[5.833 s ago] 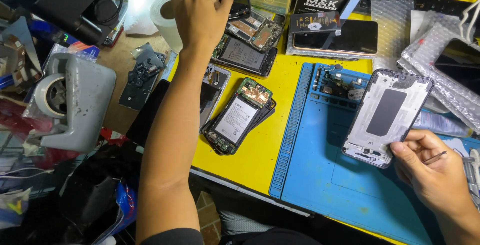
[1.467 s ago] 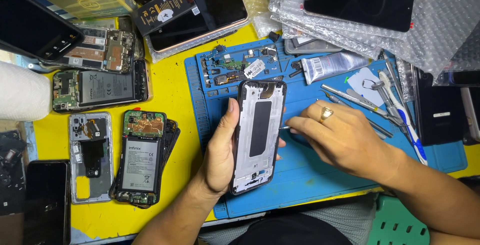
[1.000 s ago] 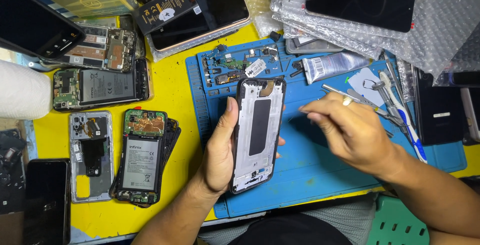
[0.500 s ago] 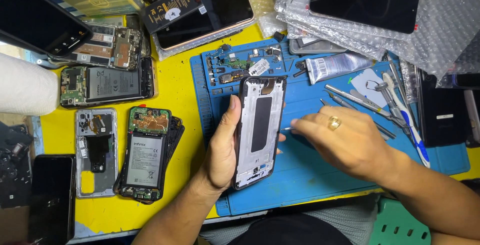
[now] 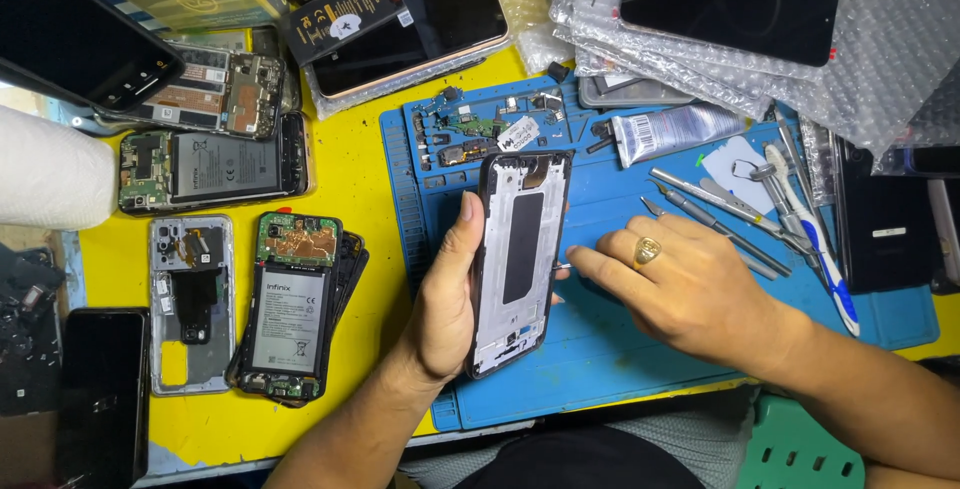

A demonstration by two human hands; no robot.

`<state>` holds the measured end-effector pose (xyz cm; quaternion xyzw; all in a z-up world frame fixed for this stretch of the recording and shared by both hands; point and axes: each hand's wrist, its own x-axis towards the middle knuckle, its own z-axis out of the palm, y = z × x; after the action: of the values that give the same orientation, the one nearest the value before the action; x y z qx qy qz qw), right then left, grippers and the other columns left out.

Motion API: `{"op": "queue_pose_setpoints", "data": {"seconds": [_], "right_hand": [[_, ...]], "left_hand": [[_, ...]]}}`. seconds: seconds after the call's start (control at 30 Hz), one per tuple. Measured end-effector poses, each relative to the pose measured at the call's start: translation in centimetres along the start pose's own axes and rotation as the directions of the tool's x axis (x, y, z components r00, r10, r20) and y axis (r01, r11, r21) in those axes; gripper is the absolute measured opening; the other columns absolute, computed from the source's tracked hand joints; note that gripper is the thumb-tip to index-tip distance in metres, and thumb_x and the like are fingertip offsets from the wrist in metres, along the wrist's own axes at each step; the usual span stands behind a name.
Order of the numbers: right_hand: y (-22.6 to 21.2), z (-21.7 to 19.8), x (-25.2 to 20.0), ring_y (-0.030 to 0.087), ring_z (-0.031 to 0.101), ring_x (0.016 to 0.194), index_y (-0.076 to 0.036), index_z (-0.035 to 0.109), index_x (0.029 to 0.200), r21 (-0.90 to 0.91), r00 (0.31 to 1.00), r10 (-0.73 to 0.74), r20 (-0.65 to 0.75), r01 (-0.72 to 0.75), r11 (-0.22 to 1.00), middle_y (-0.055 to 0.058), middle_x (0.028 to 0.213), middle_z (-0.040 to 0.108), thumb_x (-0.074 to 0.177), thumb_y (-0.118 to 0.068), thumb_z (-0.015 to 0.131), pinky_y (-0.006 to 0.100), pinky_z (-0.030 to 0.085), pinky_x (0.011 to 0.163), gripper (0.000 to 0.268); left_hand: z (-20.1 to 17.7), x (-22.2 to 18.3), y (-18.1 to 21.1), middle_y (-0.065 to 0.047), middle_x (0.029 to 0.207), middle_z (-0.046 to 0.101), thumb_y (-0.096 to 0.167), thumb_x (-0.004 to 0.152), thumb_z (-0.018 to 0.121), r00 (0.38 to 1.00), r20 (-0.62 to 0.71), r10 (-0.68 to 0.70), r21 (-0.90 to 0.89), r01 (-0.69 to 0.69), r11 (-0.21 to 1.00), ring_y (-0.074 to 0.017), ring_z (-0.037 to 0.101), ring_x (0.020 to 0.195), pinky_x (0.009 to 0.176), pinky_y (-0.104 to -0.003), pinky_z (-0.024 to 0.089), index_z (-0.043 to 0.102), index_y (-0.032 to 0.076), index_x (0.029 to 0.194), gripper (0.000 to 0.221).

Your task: The person uses a metal spudger to pry and separate the screen assembly from the frame of a disassembled smartphone. They work along the edges of the device, carefully lifting the screen while holding the phone body steady on a blue work mat.

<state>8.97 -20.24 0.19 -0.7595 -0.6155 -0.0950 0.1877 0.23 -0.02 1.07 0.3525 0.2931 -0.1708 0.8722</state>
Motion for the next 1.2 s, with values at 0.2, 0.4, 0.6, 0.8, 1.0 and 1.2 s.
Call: {"op": "queue_pose_setpoints", "data": {"seconds": [0.2,0.4,0.6,0.8,1.0,1.2], "right_hand": [[0.1,0.0,-0.2,0.025,0.054,0.066,-0.002,0.068,0.112,-0.03,0.998,-0.004,-0.062,0.002,1.0,0.009,0.093,0.064,0.102,-0.005,0.058,0.038,0.046,0.057,0.014],[0.1,0.1,-0.3,0.027,0.058,0.072,-0.002,0.067,0.115,-0.037,0.999,-0.016,-0.037,0.015,0.999,0.011,0.098,0.061,0.102,-0.001,0.057,0.04,0.05,0.063,0.017],[0.1,0.0,0.0,0.026,0.049,0.065,-0.005,0.066,0.112,-0.039,1.0,0.009,0.013,-0.009,0.999,0.006,0.087,0.058,0.105,-0.005,0.046,0.039,0.041,0.057,0.022],[0.2,0.7,-0.4,0.025,0.056,0.068,-0.006,0.064,0.112,0.018,0.998,0.047,0.034,-0.048,0.999,0.004,0.08,0.054,0.102,-0.011,0.062,0.038,0.046,0.058,0.011],[0.7,0.7,-0.8,0.027,0.049,0.064,-0.007,0.064,0.113,0.016,0.999,0.014,0.053,-0.015,1.0,0.004,0.079,0.051,0.103,-0.002,0.048,0.04,0.043,0.058,0.02],[0.6,1.8,-2.6,0.026,0.065,0.068,-0.015,0.061,0.117,-0.015,0.983,0.15,0.104,-0.149,0.989,0.002,0.094,0.069,0.099,-0.02,0.067,0.037,0.049,0.061,0.019]], "left_hand": [[0.1,-0.2,-0.1,-0.021,0.105,0.074,0.068,0.083,0.036,0.997,-0.077,0.011,0.054,-0.007,0.999,-0.0285,0.071,0.096,0.079,-0.042,0.057,0.069,0.004,0.132,0.087],[0.3,-0.3,-0.1,-0.02,0.104,0.075,0.065,0.083,0.038,0.996,-0.084,0.037,0.1,-0.028,0.995,-0.0271,0.071,0.096,0.079,-0.041,0.057,0.069,0.003,0.131,0.084],[0.4,-0.2,-0.1,-0.018,0.102,0.073,0.068,0.081,0.037,0.998,-0.059,0.02,0.109,-0.013,0.994,-0.0256,0.069,0.093,0.078,-0.039,0.056,0.069,0.005,0.133,0.087],[0.1,0.1,-0.5,-0.018,0.099,0.073,0.069,0.082,0.038,0.998,-0.065,0.0,0.07,0.005,0.998,-0.0253,0.07,0.092,0.078,-0.039,0.057,0.069,0.005,0.132,0.087],[-1.0,0.9,-1.8,-0.02,0.093,0.074,0.068,0.09,0.041,0.995,0.029,0.092,0.054,-0.094,0.994,-0.0248,0.072,0.084,0.07,-0.038,0.061,0.07,0.002,0.122,0.079],[-1.3,0.7,-1.5,-0.009,0.067,0.065,0.061,0.106,0.037,0.939,0.216,0.266,0.103,-0.293,0.951,-0.0183,0.065,0.058,0.061,-0.034,0.062,0.067,0.006,0.085,0.067]]}}
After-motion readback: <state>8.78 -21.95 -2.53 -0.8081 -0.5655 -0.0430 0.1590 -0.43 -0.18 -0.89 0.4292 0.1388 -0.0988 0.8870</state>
